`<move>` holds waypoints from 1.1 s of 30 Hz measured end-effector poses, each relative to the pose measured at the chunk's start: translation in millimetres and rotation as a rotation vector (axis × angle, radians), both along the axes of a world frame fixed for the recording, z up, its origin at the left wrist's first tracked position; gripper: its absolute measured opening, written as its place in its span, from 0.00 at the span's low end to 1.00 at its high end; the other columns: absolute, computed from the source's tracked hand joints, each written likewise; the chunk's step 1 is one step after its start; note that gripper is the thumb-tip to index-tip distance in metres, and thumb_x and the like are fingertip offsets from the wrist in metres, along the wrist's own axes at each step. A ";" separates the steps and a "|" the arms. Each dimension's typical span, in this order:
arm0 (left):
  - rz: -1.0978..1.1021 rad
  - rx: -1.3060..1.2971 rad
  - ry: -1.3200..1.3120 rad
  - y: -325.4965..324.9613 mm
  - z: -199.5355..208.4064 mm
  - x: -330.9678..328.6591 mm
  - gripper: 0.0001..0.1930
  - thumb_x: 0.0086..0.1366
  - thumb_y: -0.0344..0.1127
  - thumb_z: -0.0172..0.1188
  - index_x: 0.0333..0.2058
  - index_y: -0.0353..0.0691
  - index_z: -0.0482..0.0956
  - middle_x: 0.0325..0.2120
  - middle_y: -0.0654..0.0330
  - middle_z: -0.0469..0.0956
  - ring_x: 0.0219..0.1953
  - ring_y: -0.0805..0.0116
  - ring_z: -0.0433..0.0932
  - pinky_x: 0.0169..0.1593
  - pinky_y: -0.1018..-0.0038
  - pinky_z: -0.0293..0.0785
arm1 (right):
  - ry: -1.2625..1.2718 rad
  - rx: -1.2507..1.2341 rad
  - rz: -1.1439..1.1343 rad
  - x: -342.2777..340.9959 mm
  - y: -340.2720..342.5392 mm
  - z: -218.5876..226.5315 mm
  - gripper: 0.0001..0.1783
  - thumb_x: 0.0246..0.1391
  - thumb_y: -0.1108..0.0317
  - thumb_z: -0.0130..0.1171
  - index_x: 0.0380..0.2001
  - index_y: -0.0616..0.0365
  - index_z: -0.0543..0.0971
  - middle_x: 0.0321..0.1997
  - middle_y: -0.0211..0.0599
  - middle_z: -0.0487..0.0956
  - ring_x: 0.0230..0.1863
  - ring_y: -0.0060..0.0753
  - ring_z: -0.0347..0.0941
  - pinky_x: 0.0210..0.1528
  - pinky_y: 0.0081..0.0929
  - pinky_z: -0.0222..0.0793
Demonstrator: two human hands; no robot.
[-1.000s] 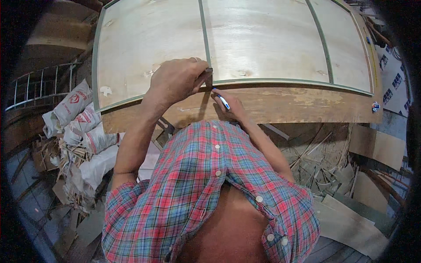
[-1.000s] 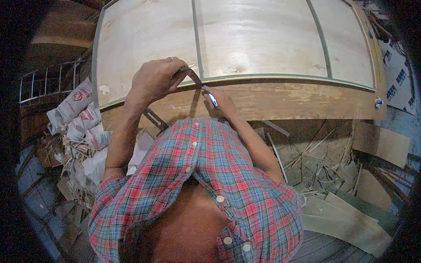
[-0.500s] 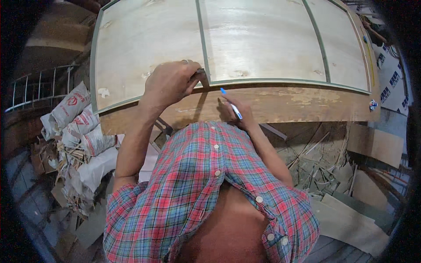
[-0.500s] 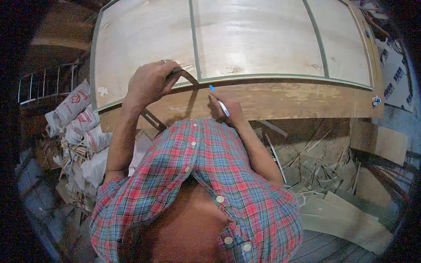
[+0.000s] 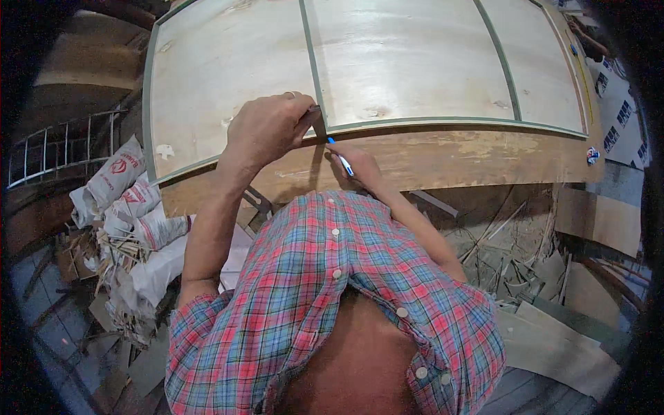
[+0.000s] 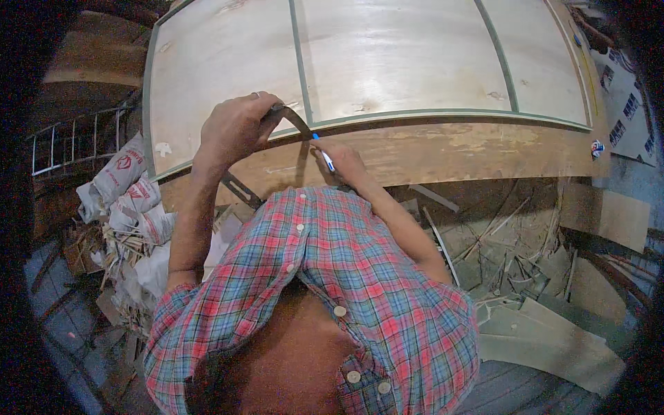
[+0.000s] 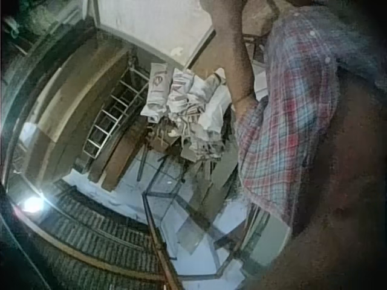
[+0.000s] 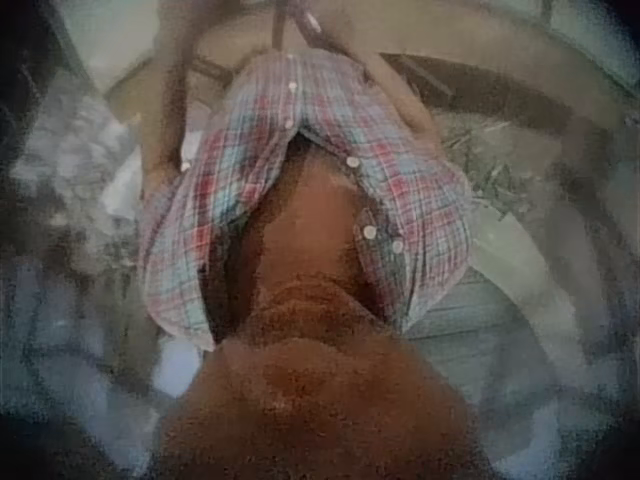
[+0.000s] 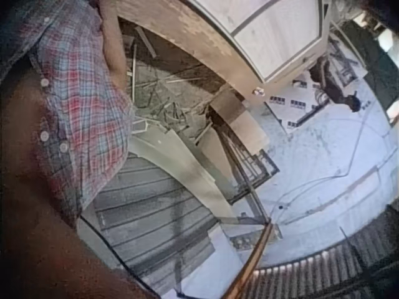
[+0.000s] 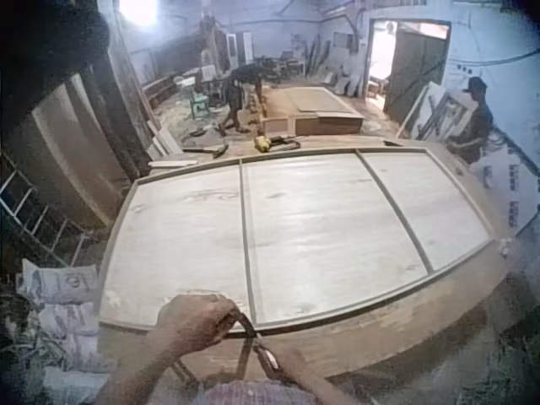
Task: The person attaches border strips to a wooden panel using pliers and a nail gun, then measures and marks the panel using a metal ruler and a pen.
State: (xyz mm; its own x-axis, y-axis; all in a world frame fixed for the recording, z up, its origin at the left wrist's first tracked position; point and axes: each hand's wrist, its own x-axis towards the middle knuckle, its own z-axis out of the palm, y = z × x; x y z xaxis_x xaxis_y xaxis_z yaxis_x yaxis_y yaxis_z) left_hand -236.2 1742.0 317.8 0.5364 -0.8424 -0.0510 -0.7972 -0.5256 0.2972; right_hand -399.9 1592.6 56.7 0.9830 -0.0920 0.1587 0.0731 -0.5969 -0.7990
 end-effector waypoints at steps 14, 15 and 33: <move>0.073 -0.001 0.027 14.8 -0.1 0.5 0.08 0.69 0.39 0.63 0.41 0.43 0.82 0.30 0.52 0.83 0.35 0.48 0.83 0.38 0.55 0.77 | -0.024 0.351 -0.067 -4.1 -3.3 36.1 0.17 0.67 0.66 0.60 0.57 0.53 0.81 0.44 0.41 0.88 0.38 0.33 0.84 0.40 0.31 0.79; 0.092 0.010 0.029 15.8 -0.6 0.7 0.09 0.69 0.41 0.62 0.40 0.43 0.83 0.32 0.53 0.83 0.36 0.49 0.83 0.39 0.55 0.78 | -0.047 0.465 -0.106 -8.1 -4.5 48.5 0.17 0.67 0.67 0.59 0.57 0.54 0.81 0.42 0.40 0.88 0.35 0.28 0.83 0.38 0.29 0.79; 0.066 -0.010 0.088 15.6 -0.6 6.0 0.09 0.69 0.39 0.64 0.41 0.40 0.83 0.32 0.51 0.85 0.36 0.47 0.84 0.39 0.57 0.77 | 0.183 0.874 -0.393 -23.1 -35.3 82.0 0.20 0.74 0.62 0.48 0.62 0.59 0.74 0.31 0.29 0.76 0.26 0.16 0.68 0.30 0.20 0.67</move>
State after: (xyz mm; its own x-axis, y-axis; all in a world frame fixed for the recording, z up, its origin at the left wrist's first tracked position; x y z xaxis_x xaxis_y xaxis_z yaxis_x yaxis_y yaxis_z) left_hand -230.2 1757.6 317.1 0.5849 -0.8059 -0.0919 -0.7312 -0.5729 0.3704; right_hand -423.0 1557.3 138.7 0.8598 -0.4314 -0.2733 -0.1737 0.2561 -0.9509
